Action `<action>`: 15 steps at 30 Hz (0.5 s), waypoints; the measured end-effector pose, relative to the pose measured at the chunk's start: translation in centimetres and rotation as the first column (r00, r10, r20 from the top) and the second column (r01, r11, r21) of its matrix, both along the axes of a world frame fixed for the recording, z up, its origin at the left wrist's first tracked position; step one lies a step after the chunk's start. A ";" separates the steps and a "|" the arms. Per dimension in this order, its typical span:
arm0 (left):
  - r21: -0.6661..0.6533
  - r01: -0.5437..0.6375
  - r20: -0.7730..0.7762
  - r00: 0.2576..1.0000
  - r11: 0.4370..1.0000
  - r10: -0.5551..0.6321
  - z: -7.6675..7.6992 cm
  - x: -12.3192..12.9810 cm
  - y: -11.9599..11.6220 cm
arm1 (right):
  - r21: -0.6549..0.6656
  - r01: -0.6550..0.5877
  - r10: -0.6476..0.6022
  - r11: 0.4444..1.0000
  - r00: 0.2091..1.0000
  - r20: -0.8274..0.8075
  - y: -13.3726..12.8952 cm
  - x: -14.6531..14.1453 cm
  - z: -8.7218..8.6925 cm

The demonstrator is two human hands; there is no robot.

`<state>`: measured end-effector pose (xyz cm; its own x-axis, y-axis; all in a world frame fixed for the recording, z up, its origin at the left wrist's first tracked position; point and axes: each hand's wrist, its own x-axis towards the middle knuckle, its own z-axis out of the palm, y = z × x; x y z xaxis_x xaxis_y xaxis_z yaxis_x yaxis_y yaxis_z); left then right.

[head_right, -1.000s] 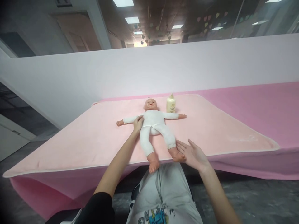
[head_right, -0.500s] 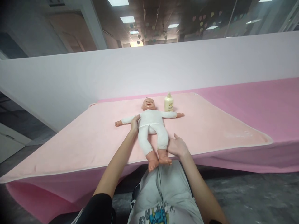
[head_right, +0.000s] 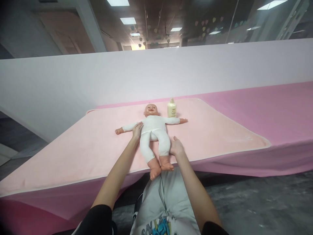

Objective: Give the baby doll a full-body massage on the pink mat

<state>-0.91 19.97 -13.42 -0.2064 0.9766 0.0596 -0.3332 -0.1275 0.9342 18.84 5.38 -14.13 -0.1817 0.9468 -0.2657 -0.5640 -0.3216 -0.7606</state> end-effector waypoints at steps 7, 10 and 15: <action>0.021 0.000 -0.043 0.999 1.000 0.001 -0.2 0.0 -0.1 | -0.131 0.128 -0.134 0.983 0.990 -0.036 1.2 -1.2 0.0; 0.038 -0.002 -0.077 0.997 0.999 0.005 -0.4 -0.1 0.0 | -0.146 0.122 -0.134 0.982 0.988 -0.072 1.2 -1.5 0.3; 0.053 0.002 -0.170 0.985 0.999 0.007 -0.8 -0.2 0.4 | -0.071 0.184 -0.195 0.980 0.958 -0.210 1.0 -3.2 0.7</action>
<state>-1.14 20.34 -14.18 -0.1915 0.9707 0.1453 -0.1699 -0.1786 0.9691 15.68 6.42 -13.43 -0.0579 0.9559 -0.2880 -0.7667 -0.2273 -0.6005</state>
